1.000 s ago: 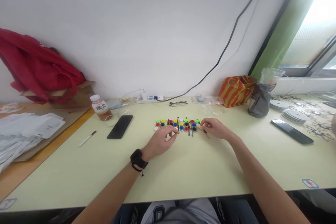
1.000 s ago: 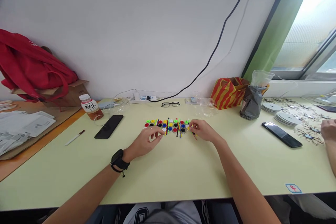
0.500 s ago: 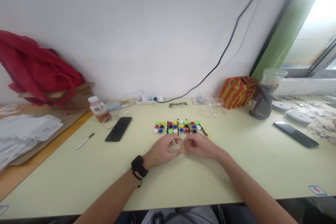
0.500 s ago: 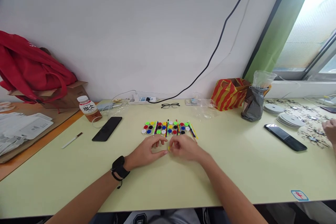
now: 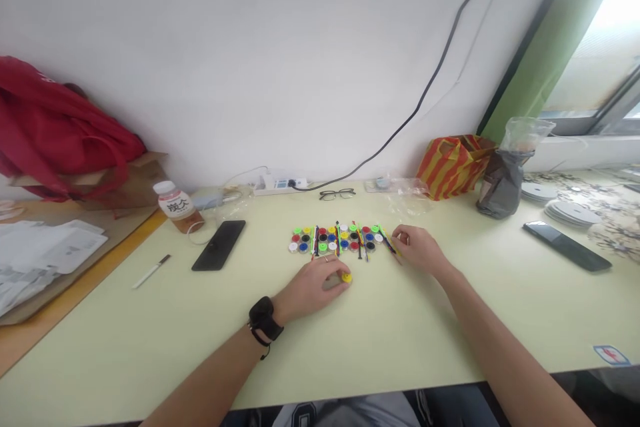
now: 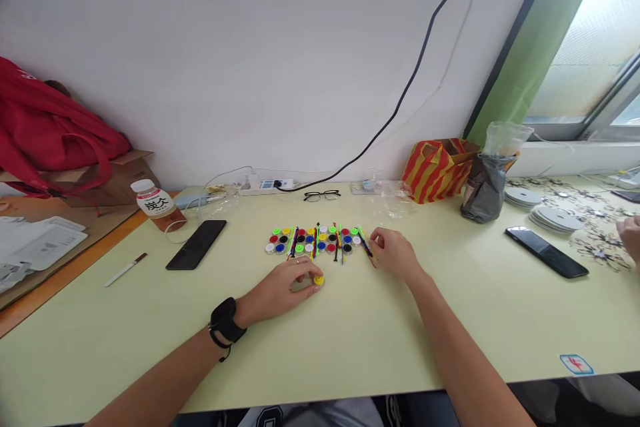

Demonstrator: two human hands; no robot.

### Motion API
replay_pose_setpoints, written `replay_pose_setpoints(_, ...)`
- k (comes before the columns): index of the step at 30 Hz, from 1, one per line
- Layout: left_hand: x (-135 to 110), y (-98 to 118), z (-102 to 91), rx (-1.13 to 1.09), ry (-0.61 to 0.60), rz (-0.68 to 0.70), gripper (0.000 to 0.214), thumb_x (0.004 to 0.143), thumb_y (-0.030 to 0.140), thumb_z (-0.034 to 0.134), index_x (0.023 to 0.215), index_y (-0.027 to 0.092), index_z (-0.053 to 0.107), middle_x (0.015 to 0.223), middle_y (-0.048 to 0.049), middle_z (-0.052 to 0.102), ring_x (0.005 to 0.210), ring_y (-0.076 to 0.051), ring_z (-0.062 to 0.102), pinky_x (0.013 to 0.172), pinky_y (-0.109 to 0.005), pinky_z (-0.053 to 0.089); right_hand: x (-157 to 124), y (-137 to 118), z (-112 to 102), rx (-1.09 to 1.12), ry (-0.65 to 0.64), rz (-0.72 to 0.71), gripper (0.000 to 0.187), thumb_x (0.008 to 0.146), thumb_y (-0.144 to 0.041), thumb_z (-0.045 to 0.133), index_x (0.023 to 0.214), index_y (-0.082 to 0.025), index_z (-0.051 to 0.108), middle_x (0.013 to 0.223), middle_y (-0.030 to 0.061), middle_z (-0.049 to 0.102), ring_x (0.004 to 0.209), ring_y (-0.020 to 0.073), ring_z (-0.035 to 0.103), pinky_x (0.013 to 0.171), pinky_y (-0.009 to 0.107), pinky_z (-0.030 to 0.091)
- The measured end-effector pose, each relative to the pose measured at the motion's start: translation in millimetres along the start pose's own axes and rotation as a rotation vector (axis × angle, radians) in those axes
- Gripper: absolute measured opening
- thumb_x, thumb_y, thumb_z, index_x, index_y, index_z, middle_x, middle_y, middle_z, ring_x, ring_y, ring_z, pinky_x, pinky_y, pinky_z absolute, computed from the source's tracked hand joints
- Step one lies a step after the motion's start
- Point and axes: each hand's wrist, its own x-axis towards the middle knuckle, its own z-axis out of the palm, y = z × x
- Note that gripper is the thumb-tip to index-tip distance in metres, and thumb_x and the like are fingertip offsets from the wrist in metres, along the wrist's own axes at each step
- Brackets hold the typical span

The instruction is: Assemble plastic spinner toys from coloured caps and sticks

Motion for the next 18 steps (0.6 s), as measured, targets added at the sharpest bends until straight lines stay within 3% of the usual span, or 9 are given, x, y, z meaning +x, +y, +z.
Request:
replay_pose_setpoints(4, -0.5, -2.1, -3.2, 0.03, 0.004, -0.037, 0.015, 0.096, 0.033, 0.064, 0.108, 0.026, 0.07, 0.1, -0.0033, 0.069, 0.085, -0.019, 0.06, 0.077, -0.031, 0.049, 1.3, 3.4, 3.6, -0.016, -0.032, -0.018, 0.011, 0.086, -0.026, 0.059, 0.087, -0.024, 0.07, 0.075, 0.0023, 0.072, 0.068, 0.0181, 0.062, 0.06, 0.028, 0.035)
replay_pose_setpoints(10, -1.1, -2.8, -3.2, 0.021, 0.008, -0.027, 0.013, 0.095, 0.035, 0.065, 0.103, 0.025, 0.07, 0.1, -0.0031, 0.07, 0.083, -0.019, 0.059, 0.076, -0.03, 0.048, 2.2, 7.2, 6.6, -0.044, -0.02, -0.022, 0.008, 0.087, -0.023, 0.056, 0.084, -0.023, 0.063, 0.078, 0.0036, 0.071, 0.068, 0.0183, 0.06, 0.06, 0.028, 0.034)
replay_pose_setpoints(14, -1.2, -4.9, -3.1, 0.041, 0.016, -0.042, 0.015, 0.094, 0.037, 0.066, 0.101, 0.024, 0.067, 0.096, -0.0028, 0.068, 0.08, -0.018, 0.057, 0.077, -0.031, 0.047, 3.3, 13.2, 6.6, 0.014, 0.098, -0.033, 0.008, 0.092, -0.027, 0.05, 0.088, -0.024, 0.056, 0.082, 0.0044, 0.07, 0.069, 0.0192, 0.058, 0.062, 0.03, 0.037)
replay_pose_setpoints(18, -2.1, -3.3, -5.6, 0.013, 0.001, -0.043, 0.02, 0.094, 0.039, 0.066, 0.105, 0.023, 0.066, 0.098, -0.0035, 0.067, 0.082, -0.018, 0.056, 0.077, -0.032, 0.048, 3.0, 10.1, 2.9, 0.225, 0.207, -0.099, 0.016, 0.099, -0.037, 0.045, 0.089, -0.025, 0.047, 0.079, 0.0041, 0.066, 0.067, 0.0196, 0.06, 0.064, 0.032, 0.043)
